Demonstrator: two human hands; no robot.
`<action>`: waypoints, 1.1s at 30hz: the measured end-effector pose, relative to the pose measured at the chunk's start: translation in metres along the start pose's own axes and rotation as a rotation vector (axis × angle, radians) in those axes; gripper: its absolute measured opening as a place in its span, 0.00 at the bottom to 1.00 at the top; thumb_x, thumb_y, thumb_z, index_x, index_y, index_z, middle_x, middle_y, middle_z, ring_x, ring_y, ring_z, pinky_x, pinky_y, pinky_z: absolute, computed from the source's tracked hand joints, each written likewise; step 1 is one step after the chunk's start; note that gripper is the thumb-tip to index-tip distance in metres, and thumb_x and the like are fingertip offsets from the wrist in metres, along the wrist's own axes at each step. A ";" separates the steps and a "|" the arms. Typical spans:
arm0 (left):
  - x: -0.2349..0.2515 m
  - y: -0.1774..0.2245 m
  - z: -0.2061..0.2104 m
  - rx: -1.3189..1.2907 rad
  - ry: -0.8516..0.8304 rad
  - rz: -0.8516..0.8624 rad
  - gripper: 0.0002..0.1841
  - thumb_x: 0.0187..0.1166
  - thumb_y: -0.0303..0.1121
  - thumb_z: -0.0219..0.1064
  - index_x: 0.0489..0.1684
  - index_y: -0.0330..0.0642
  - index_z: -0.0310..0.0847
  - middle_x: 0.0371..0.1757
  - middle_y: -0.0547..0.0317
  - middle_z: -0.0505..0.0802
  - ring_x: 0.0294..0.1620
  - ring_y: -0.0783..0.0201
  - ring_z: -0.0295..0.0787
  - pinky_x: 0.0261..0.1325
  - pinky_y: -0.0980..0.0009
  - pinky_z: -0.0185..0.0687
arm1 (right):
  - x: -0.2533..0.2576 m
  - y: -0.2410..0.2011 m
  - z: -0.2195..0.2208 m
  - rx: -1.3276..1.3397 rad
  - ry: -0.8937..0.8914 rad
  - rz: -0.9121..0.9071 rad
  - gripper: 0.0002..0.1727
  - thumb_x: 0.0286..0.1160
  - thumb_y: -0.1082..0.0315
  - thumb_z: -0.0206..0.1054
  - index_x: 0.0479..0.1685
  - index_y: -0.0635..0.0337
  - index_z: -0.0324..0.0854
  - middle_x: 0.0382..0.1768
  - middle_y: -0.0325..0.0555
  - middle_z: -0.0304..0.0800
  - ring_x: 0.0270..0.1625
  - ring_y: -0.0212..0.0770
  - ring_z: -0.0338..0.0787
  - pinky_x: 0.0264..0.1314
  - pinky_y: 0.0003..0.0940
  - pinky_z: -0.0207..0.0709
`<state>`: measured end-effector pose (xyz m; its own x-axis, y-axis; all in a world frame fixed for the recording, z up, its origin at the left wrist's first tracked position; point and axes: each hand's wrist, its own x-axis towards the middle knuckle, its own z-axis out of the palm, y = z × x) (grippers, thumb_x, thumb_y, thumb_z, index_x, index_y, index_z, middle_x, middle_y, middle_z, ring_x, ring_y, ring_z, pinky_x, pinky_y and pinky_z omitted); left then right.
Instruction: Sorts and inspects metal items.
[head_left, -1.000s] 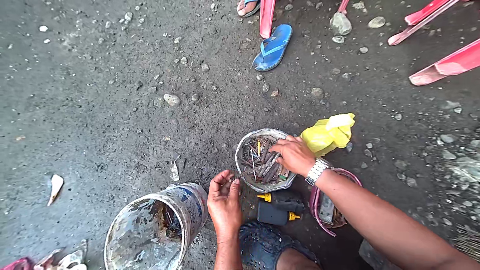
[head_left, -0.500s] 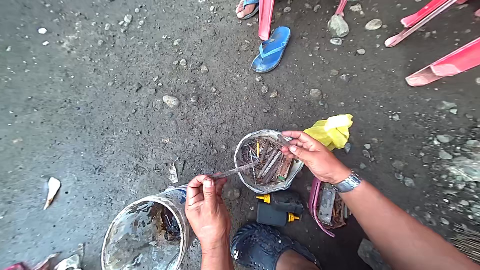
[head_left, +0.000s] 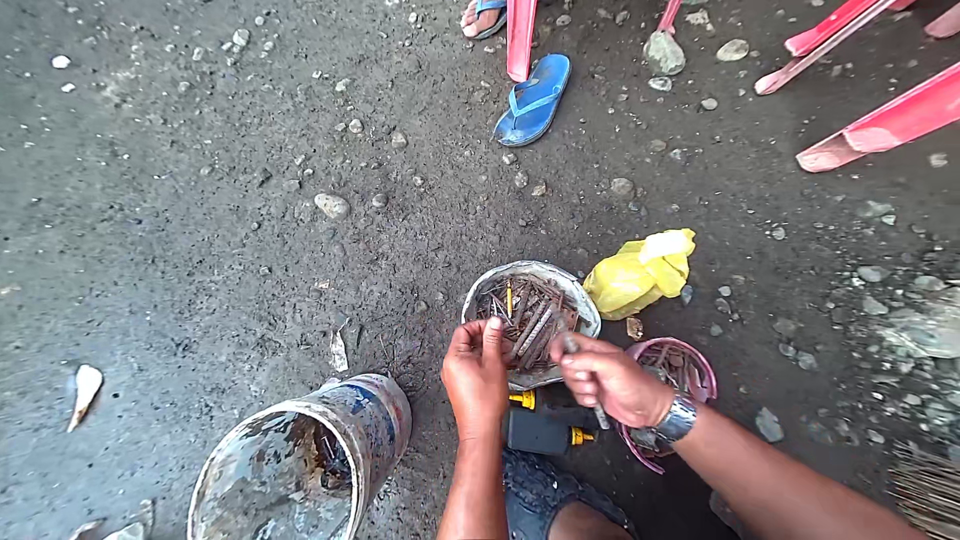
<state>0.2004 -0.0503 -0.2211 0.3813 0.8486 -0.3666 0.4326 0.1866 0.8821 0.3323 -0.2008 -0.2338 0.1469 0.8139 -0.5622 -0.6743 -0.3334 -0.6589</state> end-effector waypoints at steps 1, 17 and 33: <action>0.002 -0.009 0.002 0.194 -0.014 0.035 0.06 0.82 0.36 0.71 0.45 0.45 0.88 0.34 0.63 0.96 0.31 0.65 0.94 0.40 0.62 0.94 | -0.007 -0.001 -0.009 0.068 0.059 -0.041 0.09 0.76 0.60 0.59 0.46 0.46 0.82 0.18 0.27 0.66 0.16 0.23 0.68 0.20 0.21 0.67; -0.004 -0.035 0.058 1.241 -0.330 0.062 0.22 0.77 0.45 0.62 0.63 0.42 0.84 0.58 0.47 0.93 0.66 0.47 0.88 0.66 0.50 0.80 | -0.023 -0.006 -0.028 0.266 0.344 -0.113 0.21 0.77 0.73 0.47 0.63 0.59 0.80 0.50 0.57 0.94 0.45 0.50 0.95 0.57 0.48 0.89; -0.026 0.029 -0.004 0.616 -0.458 -0.157 0.18 0.88 0.42 0.49 0.66 0.45 0.75 0.42 0.52 0.91 0.45 0.53 0.91 0.50 0.47 0.85 | -0.021 0.007 -0.002 0.281 0.274 -0.033 0.22 0.90 0.59 0.56 0.72 0.61 0.78 0.60 0.57 0.92 0.57 0.50 0.93 0.62 0.47 0.87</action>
<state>0.1999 -0.0651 -0.1848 0.5192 0.5216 -0.6770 0.8336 -0.1344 0.5357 0.3260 -0.2212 -0.2273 0.3337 0.6524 -0.6804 -0.8324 -0.1348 -0.5375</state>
